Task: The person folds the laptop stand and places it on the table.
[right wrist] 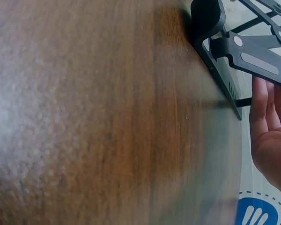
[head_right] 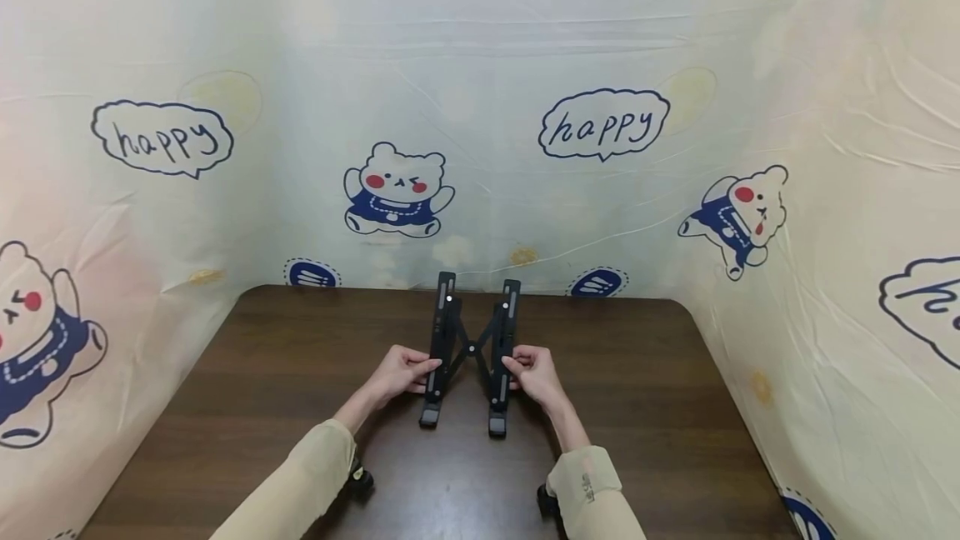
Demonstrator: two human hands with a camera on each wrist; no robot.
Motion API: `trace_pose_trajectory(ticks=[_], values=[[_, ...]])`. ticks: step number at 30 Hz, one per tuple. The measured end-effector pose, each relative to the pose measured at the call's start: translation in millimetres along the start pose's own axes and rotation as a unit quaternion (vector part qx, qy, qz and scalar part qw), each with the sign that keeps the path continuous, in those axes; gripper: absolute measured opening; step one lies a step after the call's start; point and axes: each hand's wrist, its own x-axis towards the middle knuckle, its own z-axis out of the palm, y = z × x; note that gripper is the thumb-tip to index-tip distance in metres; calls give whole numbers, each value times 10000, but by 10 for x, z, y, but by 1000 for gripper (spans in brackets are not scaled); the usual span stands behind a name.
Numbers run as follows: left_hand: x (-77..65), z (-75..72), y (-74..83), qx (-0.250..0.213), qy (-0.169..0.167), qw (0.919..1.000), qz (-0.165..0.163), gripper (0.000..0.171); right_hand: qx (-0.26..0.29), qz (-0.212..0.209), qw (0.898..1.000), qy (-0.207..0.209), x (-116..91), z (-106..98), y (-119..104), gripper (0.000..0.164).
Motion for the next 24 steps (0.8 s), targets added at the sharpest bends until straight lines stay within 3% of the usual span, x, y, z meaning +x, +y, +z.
trace_pose_trajectory(ticks=[7, 16, 24], values=[[4, 121, 42, 52, 117, 9999, -46, 26, -18, -147, 9999, -22, 14, 8, -6, 19], [22, 284, 60, 126, 250, 9996, -9, 26, -643, -179, 9968, 449, 26, 89, -54, 17], [31, 393, 114, 210, 313, 9993, 64, 28, -570, -54, 9966, 598, 45, 149, -39, 16]])
